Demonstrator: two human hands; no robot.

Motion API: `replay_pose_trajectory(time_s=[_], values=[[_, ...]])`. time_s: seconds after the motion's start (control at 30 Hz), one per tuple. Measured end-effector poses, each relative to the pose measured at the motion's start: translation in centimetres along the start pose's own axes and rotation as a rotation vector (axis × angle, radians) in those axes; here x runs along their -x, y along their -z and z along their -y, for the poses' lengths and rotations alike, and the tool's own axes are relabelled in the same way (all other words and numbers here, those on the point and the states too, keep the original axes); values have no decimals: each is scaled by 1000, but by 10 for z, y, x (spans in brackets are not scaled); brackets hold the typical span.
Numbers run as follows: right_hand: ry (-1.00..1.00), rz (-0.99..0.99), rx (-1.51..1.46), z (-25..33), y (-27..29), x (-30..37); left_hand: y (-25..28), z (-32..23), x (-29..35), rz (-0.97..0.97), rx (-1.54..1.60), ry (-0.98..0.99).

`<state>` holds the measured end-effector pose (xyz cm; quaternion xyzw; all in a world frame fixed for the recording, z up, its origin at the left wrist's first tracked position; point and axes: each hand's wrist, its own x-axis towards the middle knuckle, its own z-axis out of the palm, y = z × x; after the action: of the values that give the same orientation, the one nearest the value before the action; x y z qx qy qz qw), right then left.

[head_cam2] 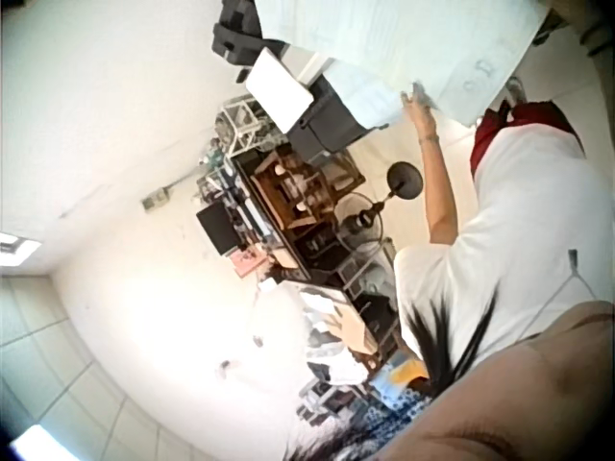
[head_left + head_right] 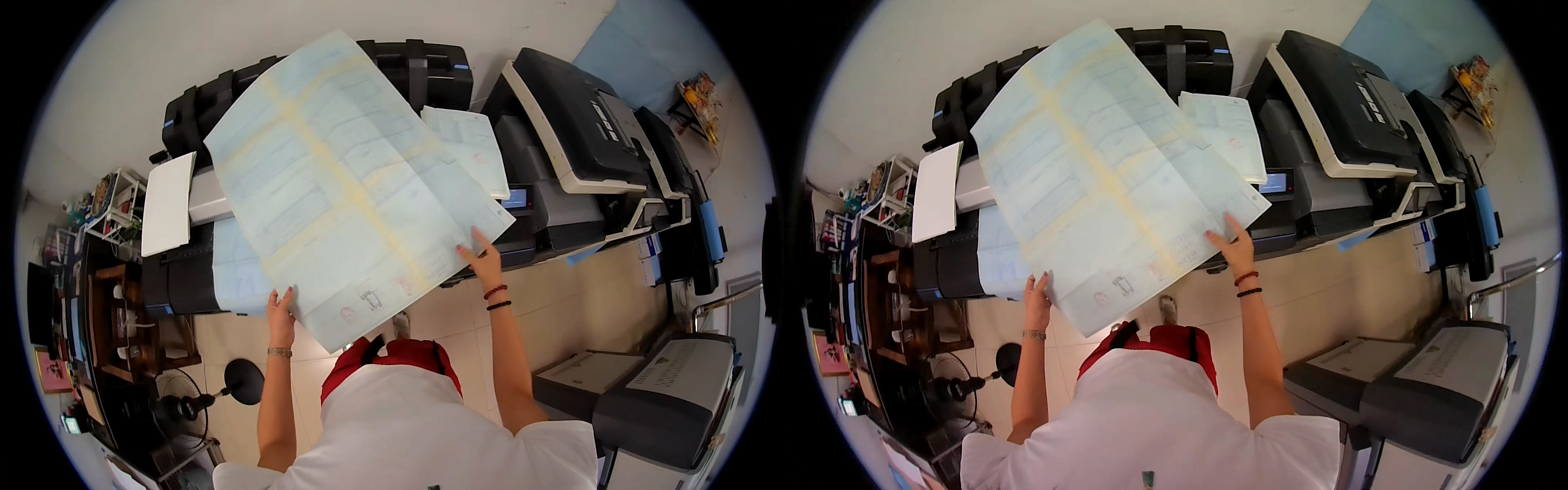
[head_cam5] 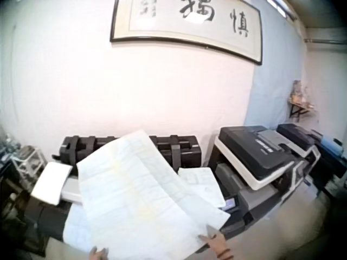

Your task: The person organizes printed documents on a large format printer, folding a long blue print by hand and stacking white papers on the machine surface.

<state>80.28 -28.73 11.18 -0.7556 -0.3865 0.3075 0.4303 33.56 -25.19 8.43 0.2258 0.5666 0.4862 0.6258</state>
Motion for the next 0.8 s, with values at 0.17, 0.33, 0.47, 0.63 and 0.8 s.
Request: replay_pose_trajectory(time_s=[0.17,0.33,0.47,0.63,0.8], values=[[121,-94,112,-10,-35,16,16,39,5,35,-78,-48],[287,-435,515,11,-56,46,28,64,-7,-16,-112,7],[633,-411,616,26,-61,78,28,82,-16,-44,-91,-68],[991,-82,506,18,-87,114,27,96,-23,-88,-111,-182],[1106,93,542,3,-100,131,22,96,-22,-91,-86,-162]])
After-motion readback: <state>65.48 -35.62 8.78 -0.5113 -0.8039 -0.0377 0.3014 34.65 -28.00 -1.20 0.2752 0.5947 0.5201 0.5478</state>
